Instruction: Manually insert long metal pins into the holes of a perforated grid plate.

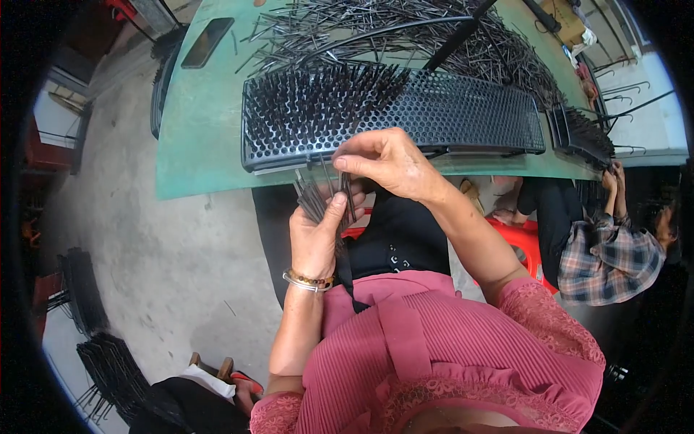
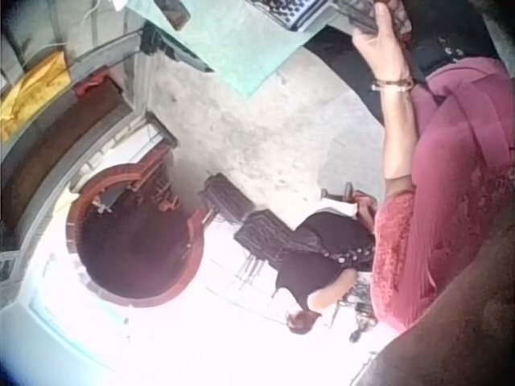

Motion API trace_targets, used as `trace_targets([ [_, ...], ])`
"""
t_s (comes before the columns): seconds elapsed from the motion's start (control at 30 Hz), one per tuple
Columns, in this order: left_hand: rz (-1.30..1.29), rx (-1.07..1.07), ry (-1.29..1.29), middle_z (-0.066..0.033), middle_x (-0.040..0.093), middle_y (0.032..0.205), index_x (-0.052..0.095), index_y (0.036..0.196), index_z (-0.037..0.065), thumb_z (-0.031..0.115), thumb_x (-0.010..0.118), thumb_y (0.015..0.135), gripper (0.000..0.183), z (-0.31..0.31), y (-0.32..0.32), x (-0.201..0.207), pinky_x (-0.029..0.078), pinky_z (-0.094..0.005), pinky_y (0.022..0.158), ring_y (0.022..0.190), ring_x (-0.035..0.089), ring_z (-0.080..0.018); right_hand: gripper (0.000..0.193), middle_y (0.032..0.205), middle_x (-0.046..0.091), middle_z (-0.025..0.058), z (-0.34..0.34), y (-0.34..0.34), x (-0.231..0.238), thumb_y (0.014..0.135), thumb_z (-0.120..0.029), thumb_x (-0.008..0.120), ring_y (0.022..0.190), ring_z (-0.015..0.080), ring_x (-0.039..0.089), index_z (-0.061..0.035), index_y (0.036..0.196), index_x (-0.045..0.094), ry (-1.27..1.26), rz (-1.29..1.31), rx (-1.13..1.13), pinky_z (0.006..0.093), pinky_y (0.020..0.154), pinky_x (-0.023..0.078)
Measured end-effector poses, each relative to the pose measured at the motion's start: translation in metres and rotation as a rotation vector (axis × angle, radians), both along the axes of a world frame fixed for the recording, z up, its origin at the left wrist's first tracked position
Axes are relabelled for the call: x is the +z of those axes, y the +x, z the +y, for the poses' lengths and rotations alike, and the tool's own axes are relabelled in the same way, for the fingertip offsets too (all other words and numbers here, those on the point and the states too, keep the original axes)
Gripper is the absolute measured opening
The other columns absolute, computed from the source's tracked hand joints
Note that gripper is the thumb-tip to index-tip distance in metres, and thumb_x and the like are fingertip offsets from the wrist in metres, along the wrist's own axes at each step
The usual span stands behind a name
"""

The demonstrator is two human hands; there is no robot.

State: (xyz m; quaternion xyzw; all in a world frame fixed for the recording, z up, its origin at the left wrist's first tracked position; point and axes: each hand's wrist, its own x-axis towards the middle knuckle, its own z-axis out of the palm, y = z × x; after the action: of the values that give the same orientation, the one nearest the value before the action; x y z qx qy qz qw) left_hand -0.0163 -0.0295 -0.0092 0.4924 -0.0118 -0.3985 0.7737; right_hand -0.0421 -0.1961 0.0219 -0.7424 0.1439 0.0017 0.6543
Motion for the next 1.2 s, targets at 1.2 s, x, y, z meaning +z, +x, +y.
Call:
trace_targets([
  [1.2,0.176,-0.029,-0.057,-0.0241,0.059,0.11,0.049,0.115,-0.007,0.017,0.052,0.094,0.033,-0.002,-0.004,-0.004,0.056,-0.0358,0.077,0.098,0.063,-0.0291,0.013,0.084,0.067,0.0097,-0.002,0.024,-0.003,0.074,-0.008,0.071,0.082,0.0231,0.064,-0.0026,0.086,0.068,-0.827,-0.631,-0.216,0.0324,0.075,0.045],
])
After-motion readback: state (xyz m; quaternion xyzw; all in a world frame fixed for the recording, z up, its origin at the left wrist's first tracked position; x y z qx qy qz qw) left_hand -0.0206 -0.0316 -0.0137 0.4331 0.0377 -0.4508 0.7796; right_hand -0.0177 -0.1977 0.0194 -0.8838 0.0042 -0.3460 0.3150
